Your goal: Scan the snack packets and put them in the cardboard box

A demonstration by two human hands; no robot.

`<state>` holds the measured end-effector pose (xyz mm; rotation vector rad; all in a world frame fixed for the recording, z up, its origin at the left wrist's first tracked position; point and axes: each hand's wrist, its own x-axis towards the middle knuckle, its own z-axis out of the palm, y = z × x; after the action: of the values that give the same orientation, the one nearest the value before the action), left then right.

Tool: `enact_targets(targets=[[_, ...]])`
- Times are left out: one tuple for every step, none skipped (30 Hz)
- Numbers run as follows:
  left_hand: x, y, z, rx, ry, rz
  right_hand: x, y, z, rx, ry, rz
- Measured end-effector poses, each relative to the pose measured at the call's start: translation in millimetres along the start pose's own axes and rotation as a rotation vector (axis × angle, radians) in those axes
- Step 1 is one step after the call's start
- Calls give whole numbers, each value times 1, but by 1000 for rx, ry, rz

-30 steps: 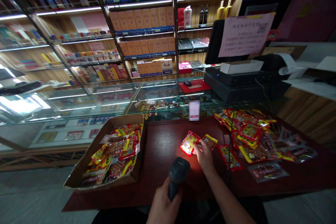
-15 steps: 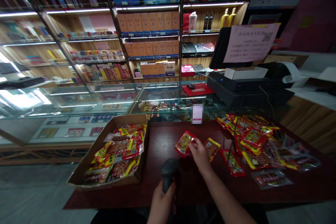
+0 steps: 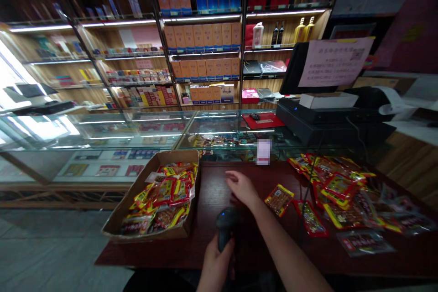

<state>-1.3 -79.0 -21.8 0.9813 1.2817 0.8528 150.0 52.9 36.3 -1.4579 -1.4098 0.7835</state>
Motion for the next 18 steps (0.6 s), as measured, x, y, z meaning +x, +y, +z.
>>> enact_targets(targets=[[1,-3,1,-4,-7,9,-6,19,-28,-184,97,11],[2,-5,1,-8,-13,17,-13,35,-55,-361,177,56],[3,-7,1,-10,-20,25,-21,50,-80,-524,224,142],[3,-9,1,-9,-26,30,-28,62,-101,-669,237,244],[4,-10,2,-4,-32,30,-34,71,-118,-790,221,343],[4,-11,2,2,-37,32,-40,78,-130,-883,178,419],[3,-11,1,8,-44,35,-45,82,-137,-951,125,460],[3,-12,1,13,-48,39,-48,84,-140,-997,74,468],[3,-12,1,14,-49,40,-50,85,-140,-1023,32,454],[3,-12,1,15,-45,40,-51,84,-138,-1031,4,427],[4,-13,2,19,-39,39,-51,83,-135,-1023,-12,400],[4,-13,1,24,-35,37,-51,82,-132,-996,-23,378],[4,-14,1,29,-35,33,-50,82,-128,-953,-35,364],[4,-14,1,33,-36,31,-50,83,-125,-894,-44,351],[4,-13,1,35,-38,30,-50,85,-121,-819,-50,335],[3,-12,0,35,-41,28,-50,88,-117,-732,-49,318],[1,-10,-1,35,-42,23,-52,92,-113,-635,-41,303],[-1,-8,-1,36,-43,18,-54,96,-108,-526,-26,287]])
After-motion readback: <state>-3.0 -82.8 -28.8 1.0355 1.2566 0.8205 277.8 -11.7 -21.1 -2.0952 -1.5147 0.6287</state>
